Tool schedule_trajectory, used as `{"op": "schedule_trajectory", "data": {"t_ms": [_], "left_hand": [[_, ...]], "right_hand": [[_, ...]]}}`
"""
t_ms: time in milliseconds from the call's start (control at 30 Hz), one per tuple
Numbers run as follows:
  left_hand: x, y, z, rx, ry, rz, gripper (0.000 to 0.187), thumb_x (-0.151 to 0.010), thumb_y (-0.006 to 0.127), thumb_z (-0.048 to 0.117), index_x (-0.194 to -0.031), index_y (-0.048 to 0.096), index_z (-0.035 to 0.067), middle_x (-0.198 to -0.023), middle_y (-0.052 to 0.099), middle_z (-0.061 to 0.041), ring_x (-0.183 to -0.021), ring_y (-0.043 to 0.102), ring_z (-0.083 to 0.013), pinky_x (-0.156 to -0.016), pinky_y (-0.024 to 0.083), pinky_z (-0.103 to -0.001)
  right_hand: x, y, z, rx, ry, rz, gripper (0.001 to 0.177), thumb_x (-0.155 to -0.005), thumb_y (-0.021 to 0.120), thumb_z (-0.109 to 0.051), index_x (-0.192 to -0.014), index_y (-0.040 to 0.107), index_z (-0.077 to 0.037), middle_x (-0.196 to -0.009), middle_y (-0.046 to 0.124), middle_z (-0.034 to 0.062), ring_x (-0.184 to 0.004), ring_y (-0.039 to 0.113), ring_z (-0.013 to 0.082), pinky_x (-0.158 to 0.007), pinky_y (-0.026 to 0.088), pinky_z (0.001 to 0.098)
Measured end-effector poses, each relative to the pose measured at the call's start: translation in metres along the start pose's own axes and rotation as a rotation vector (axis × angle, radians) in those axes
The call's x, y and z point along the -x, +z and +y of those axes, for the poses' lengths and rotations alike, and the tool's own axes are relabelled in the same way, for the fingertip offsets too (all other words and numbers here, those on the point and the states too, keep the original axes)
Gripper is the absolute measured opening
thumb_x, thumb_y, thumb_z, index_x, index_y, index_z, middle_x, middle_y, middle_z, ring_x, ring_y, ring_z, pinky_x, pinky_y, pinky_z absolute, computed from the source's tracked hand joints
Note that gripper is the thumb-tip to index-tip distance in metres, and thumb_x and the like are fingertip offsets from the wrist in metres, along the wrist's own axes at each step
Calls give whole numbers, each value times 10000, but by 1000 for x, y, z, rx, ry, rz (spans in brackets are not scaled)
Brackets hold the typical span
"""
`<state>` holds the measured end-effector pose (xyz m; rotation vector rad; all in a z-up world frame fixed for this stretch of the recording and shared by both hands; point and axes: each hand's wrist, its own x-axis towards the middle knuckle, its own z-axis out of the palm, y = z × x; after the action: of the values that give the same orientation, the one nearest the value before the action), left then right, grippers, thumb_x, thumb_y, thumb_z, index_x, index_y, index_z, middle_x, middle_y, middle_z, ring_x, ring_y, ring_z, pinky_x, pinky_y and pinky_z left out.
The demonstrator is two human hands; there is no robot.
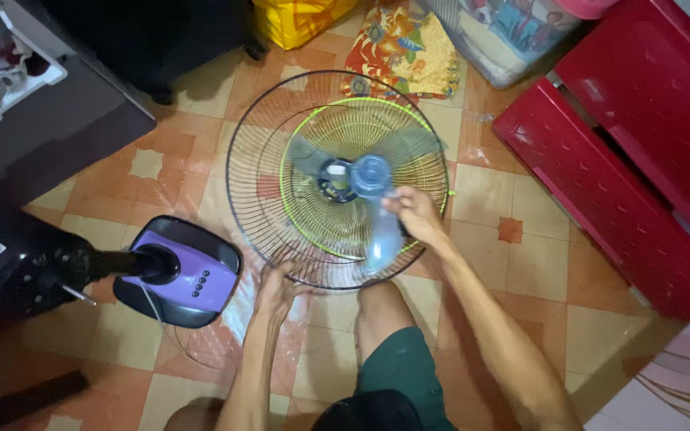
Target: The person assembles a standing fan by attaching the fan blades to the motor hub, securing them with a nut, and then fitting the front and rear grilles. The person handles the fan blades, grilles, and the fan base while sitting on the floor.
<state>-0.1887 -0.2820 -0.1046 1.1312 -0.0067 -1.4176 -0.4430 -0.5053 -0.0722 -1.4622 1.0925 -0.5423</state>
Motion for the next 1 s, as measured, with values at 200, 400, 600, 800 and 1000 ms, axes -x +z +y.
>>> {"op": "schedule_trajectory", "data": {"t_ms": [200, 400, 600, 800, 1000], "left_hand": [[-20, -24, -11, 63, 26, -70, 471, -927, 480, 29, -1391, 527, -39, -1158, 680, -219, -1031, 716, -371, -763, 611, -583], [-40, -34, 23, 99, 5, 20, 575, -863, 445, -5, -1429, 498, 76, -1169, 669, -189, -1031, 712, -337, -805, 636, -561], [-70, -49, 48, 119, 15, 81, 564, -896, 459, -7, -1458, 468, 33, -1261, 668, -176, -1067, 702, -354, -794, 614, -560], [-80, -49, 58, 159, 70, 74, 604, -864, 447, -18, -1463, 469, 54, -1330, 624, -199, -1104, 698, -355, -818, 625, -553], [-80, -65, 54, 132, 66, 96, 606, -883, 467, -14, -1486, 470, 48, -1380, 597, -200, -1163, 657, -348, -832, 600, -535]], "right_hand": [[-10, 40, -31, 243, -61, 116, 124, -910, 710, -109, -1027, 716, -69, -922, 752, 34, -814, 677, 112, -733, 523, 282], [-17, -21, -35, 75, -320, 501, 145, -990, 613, -28, -1108, 698, -26, -1009, 734, 47, -907, 693, 145, -844, 559, 282], [-106, -23, 65, 183, -99, 471, 246, -954, 589, -1, -1171, 700, -36, -1065, 750, 104, -936, 703, 198, -831, 564, 298], [-181, 40, 92, 751, 179, 95, 765, -750, 626, 112, -1457, 528, -165, -1393, 577, 161, -1038, 669, 297, -846, 591, 387], [-184, 54, 120, 984, 31, -14, 472, -943, 581, -145, -1414, 595, -176, -1311, 714, 75, -973, 733, 257, -868, 598, 375]]}}
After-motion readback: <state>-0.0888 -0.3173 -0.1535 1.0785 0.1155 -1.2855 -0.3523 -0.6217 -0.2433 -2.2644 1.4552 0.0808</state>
